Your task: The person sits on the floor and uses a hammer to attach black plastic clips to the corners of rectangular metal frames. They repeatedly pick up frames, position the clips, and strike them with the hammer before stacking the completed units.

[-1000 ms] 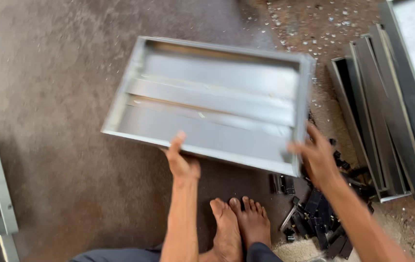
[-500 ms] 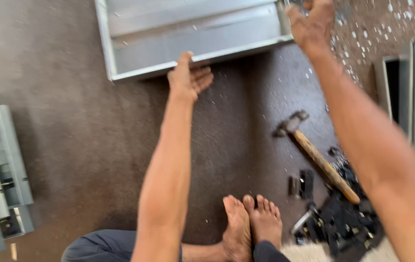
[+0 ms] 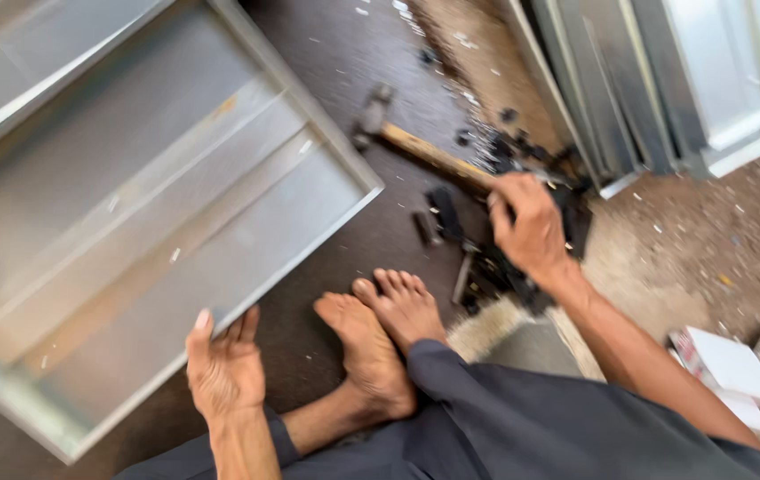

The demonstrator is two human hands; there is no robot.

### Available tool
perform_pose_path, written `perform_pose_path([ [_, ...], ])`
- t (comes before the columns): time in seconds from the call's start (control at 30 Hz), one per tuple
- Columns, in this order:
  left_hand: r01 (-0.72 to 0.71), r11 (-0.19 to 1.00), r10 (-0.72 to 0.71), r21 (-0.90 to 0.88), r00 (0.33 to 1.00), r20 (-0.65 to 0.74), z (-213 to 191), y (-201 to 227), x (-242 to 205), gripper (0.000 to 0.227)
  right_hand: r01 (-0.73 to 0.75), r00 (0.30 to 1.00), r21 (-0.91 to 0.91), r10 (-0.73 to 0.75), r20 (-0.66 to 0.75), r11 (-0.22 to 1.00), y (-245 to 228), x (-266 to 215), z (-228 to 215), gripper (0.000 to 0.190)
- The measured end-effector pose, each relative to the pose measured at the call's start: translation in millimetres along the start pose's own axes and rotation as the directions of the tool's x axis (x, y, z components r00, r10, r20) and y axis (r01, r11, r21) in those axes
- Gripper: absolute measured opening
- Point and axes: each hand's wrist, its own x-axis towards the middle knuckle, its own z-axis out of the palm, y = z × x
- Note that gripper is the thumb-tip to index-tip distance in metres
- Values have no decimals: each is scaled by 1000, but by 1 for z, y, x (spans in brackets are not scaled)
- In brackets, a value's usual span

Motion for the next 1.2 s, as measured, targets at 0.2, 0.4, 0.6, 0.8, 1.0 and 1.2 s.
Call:
perform_pose_path([
  [0.2,15,876,50,481,991,-121,-70,-15,-18,45,-110,981,-225,142,132,968,80,8,-15,48],
  [0.4,-618,-366,401,696,569,717,2,-46,-2,43,-17,964,-258,84,251,966,103,6,-17,40],
  [0.6,-487,-488,256,724,714,652,31,-34,24,30,64,996,-158,-53,68,985,70,8,-43,36],
  [0.8,-77,451,-347,889,903,254,93,-98,-21,54,251,967,255,-253,-26,934,-41,-22,-22,20],
  [1.0,-348,326,-99,879,912,398,77,-94,13,40,482,876,-119,-482,33,868,-56,12,13,46],
  [1.2,-464,-704,0,537,757,654,65,-10,63,80,78,951,72,-96,293,994,18,18,-1,11],
])
